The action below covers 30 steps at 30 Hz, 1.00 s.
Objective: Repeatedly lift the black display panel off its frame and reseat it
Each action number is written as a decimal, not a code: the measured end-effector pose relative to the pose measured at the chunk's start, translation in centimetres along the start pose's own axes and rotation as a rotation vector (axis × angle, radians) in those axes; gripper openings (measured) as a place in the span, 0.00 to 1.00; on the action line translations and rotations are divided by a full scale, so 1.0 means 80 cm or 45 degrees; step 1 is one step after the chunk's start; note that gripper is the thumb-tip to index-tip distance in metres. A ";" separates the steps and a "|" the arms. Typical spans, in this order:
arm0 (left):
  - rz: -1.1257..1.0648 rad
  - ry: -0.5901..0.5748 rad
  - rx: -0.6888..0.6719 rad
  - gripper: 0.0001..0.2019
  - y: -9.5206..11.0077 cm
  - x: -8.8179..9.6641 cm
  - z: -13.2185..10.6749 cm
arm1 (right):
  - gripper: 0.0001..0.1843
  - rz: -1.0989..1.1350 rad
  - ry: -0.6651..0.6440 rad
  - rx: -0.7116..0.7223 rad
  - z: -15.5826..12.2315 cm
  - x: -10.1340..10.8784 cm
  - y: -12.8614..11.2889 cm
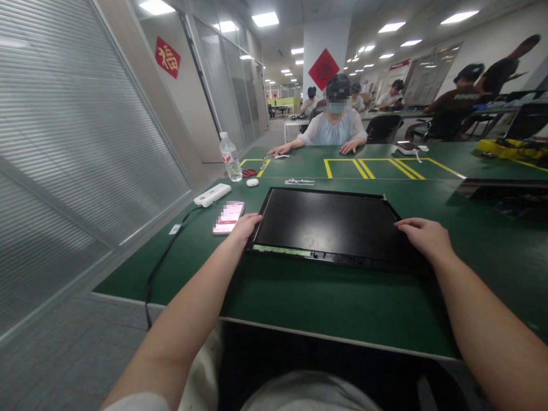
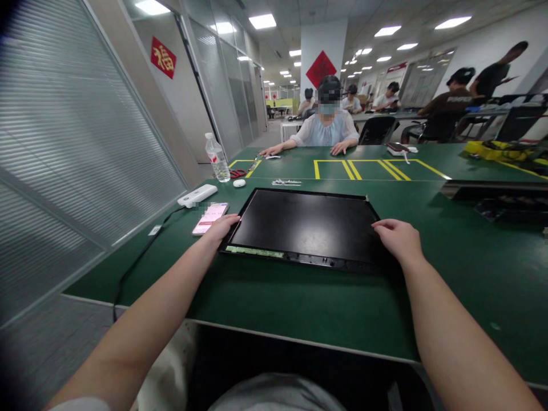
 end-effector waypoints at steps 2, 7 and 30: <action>-0.006 0.012 0.047 0.13 0.001 0.000 -0.002 | 0.10 0.017 0.005 -0.004 -0.001 0.001 -0.001; -0.024 0.024 0.079 0.14 0.001 -0.001 -0.003 | 0.11 0.009 -0.024 -0.034 -0.006 0.002 -0.006; -0.223 -0.033 0.242 0.16 -0.015 -0.004 0.004 | 0.11 -0.063 0.012 0.026 -0.009 -0.007 0.002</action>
Point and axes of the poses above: each hand's wrist, its own z-axis towards the middle knuckle, its own x-axis out of the back of the hand, y = z × x, the point moved 2 cm from there along z, towards the middle knuckle, and after that the axes turned 10 degrees about z, right-handed, at the moved point
